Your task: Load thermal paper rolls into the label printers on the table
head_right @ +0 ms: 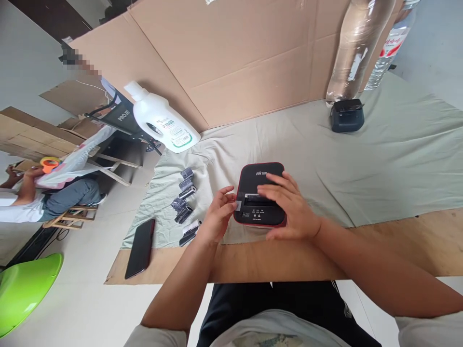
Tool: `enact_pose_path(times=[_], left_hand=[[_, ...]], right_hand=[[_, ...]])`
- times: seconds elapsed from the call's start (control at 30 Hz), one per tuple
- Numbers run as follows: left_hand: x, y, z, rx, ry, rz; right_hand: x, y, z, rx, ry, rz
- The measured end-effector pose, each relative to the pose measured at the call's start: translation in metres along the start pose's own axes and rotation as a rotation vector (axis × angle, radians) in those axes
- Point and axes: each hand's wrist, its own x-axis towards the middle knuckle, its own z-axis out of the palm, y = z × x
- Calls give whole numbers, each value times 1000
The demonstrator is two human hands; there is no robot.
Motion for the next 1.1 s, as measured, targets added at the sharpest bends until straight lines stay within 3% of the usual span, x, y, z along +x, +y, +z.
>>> enact_pose_path(times=[0.13,0.33,0.47,0.73,1.1], left_hand=[[12,6,1,9,-154,-93],[5,-8,23,-151,-209,-33],[-3,-13,33,-204,-185,-54],[3,-7,29,-266,-116,-82],[5,-11,33,-188,-109,58]], right_hand=[[0,-8,4,-153,21,-193],[1,-5,9,-162,73,-201],[1,-2,5,-114,71,-216],[1,-5,1,-177,65,-221],[-2,-7,3,-314,121,-230]])
